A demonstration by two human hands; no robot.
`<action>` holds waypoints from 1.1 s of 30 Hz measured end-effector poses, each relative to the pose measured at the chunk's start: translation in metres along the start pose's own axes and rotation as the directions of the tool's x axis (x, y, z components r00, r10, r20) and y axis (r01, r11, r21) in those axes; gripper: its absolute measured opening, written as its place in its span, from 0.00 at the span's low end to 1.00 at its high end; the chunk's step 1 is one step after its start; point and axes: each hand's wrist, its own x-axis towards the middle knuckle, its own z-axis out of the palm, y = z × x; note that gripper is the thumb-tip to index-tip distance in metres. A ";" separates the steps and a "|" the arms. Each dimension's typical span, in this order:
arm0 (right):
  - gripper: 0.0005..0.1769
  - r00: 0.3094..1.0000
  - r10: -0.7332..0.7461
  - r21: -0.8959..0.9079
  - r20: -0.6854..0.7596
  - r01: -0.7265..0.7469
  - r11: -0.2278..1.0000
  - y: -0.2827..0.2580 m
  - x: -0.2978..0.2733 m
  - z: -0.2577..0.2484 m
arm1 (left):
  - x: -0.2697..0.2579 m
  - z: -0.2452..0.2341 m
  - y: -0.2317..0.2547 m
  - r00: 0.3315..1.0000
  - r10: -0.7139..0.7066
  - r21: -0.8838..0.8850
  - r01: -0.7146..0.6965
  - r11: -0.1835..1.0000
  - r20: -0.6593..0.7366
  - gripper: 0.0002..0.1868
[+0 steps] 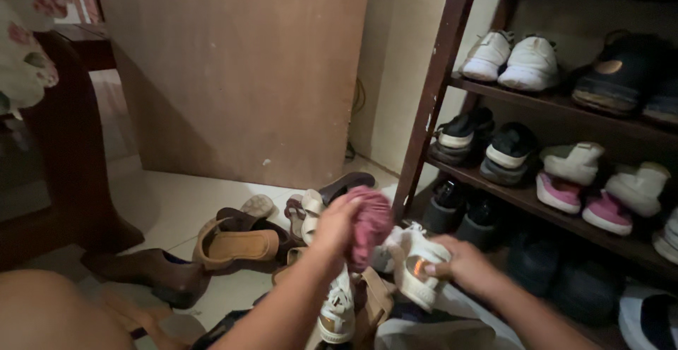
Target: The person sits on the floor and wipes several pairs of shoes with a pink cloth. They pick up a pair of white sneakers, wipe them, and place them on a wooden shoe rack. They repeat this process with a pair of beige sneakers and a pair of white sandals, organizing them on the rack as they finish.
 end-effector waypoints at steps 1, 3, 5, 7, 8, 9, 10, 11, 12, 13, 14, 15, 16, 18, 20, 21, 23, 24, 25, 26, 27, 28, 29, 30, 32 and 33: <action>0.30 1.000 0.012 0.064 0.014 -0.013 0.998 -0.004 0.004 -0.002 | -0.003 0.015 0.003 0.997 0.013 0.072 -0.018 0.997 0.070 0.18; 0.27 0.998 0.037 0.191 0.046 -0.045 0.981 -0.025 0.012 -0.004 | -0.015 0.045 0.000 0.989 0.048 0.343 -0.095 0.934 0.142 0.19; 0.23 0.992 0.121 0.426 0.039 -0.126 0.896 -0.050 0.002 0.000 | -0.029 0.068 -0.008 0.981 0.097 0.691 -0.186 0.698 0.166 0.18; 0.21 0.988 0.142 0.449 0.060 -0.154 0.880 -0.077 -0.006 -0.002 | -0.039 0.072 -0.010 0.840 0.483 0.776 -0.469 0.421 0.247 0.17; 0.20 0.989 0.121 0.360 0.080 -0.142 0.922 -0.089 -0.007 -0.004 | -0.041 0.073 -0.010 0.708 0.634 0.795 -0.559 0.236 0.310 0.18; 0.19 0.989 0.103 0.268 0.102 -0.127 0.955 -0.099 -0.008 -0.006 | -0.038 0.073 -0.008 0.773 0.599 0.809 -0.481 0.337 0.211 0.18; 0.21 0.989 0.079 0.273 0.126 -0.111 0.955 -0.109 -0.009 -0.005 | -0.030 0.072 -0.004 0.827 0.552 0.812 -0.395 0.430 0.111 0.18; 0.22 0.987 0.055 0.279 0.149 -0.096 0.955 -0.117 -0.011 -0.004 | -0.024 0.069 -0.001 0.870 0.493 0.801 -0.303 0.516 0.012 0.18; 0.24 0.984 0.031 0.287 0.174 -0.081 0.955 -0.126 -0.013 -0.001 | -0.015 0.063 0.001 0.887 0.460 0.816 -0.229 0.531 -0.050 0.17; 0.27 0.979 -0.016 0.295 0.202 -0.045 0.954 -0.137 -0.015 0.000 | -0.004 0.053 0.005 0.898 0.426 0.825 -0.153 0.544 -0.114 0.17; 0.31 0.972 -0.063 0.305 0.228 -0.009 0.952 -0.148 -0.019 0.000 | 0.006 0.043 0.009 0.903 0.391 0.829 -0.077 0.553 -0.176 0.17; 0.34 0.961 -0.110 0.316 0.253 0.026 0.948 -0.159 -0.023 0.001 | 0.015 0.028 0.013 0.932 0.245 0.735 0.032 0.678 -0.267 0.16; 0.35 0.956 -0.100 0.406 0.275 -0.022 0.913 -0.169 -0.030 0.002 | 0.021 0.012 0.016 0.940 0.082 0.618 0.150 0.772 -0.331 0.16; 0.38 0.943 -0.086 0.569 0.320 -0.119 0.813 -0.185 -0.042 0.005 | 0.023 -0.017 0.014 0.841 0.313 0.797 0.207 0.568 -0.441 0.16; 0.37 0.932 -0.101 0.540 0.349 -0.112 0.834 -0.198 -0.044 0.000 | 0.024 -0.039 0.012 0.727 0.603 0.868 -0.019 0.496 -0.329 0.13; 0.37 0.925 -0.108 0.525 0.363 -0.108 0.844 -0.201 -0.045 -0.002 | 0.025 -0.042 0.011 0.636 0.725 0.893 -0.123 0.433 -0.264 0.13; 0.38 0.937 -0.062 0.483 0.343 -0.118 0.868 -0.202 -0.045 -0.001 | 0.028 -0.039 0.009 0.830 0.420 0.819 0.073 0.569 -0.367 0.16; 0.39 0.942 -0.045 0.462 0.334 -0.122 0.879 -0.201 -0.042 -0.001 | 0.032 -0.034 0.006 0.881 0.247 0.774 0.185 0.605 -0.404 0.17; 0.39 0.944 -0.033 0.453 0.329 -0.127 0.882 -0.198 -0.041 0.000 | 0.036 -0.026 -0.001 0.908 0.359 0.739 -0.090 0.668 -0.214 0.15; 0.39 0.945 -0.022 0.444 0.326 -0.133 0.886 -0.195 -0.040 0.000 | 0.037 -0.022 -0.010 0.873 0.487 0.637 -0.356 0.683 -0.035 0.13; 0.38 0.947 -0.010 0.434 0.322 -0.138 0.890 -0.190 -0.039 0.000 | 0.038 -0.018 -0.019 0.883 0.464 0.691 -0.293 0.660 -0.069 0.13; 0.39 0.948 0.019 0.377 0.319 -0.145 0.915 -0.185 -0.036 -0.002 | 0.039 -0.014 -0.027 0.890 0.444 0.740 -0.230 0.633 -0.103 0.13; 0.39 0.948 0.047 0.319 0.313 -0.152 0.935 -0.181 -0.032 -0.004 | 0.036 -0.014 -0.033 0.911 0.400 0.699 -0.220 0.681 -0.103 0.13; 0.40 0.950 0.080 0.259 0.301 -0.162 0.952 -0.175 -0.028 -0.006 | 0.033 -0.011 -0.038 0.931 0.352 0.653 -0.208 0.728 -0.096 0.13; 0.38 0.946 0.095 0.326 0.309 -0.199 0.924 -0.164 -0.021 -0.006 | 0.028 0.000 -0.036 0.938 0.340 0.636 -0.226 0.738 -0.062 0.13; 0.37 0.944 0.104 0.357 0.313 -0.218 0.908 -0.160 -0.019 -0.007 | 0.022 0.008 -0.032 0.926 0.375 0.666 -0.258 0.700 -0.036 0.13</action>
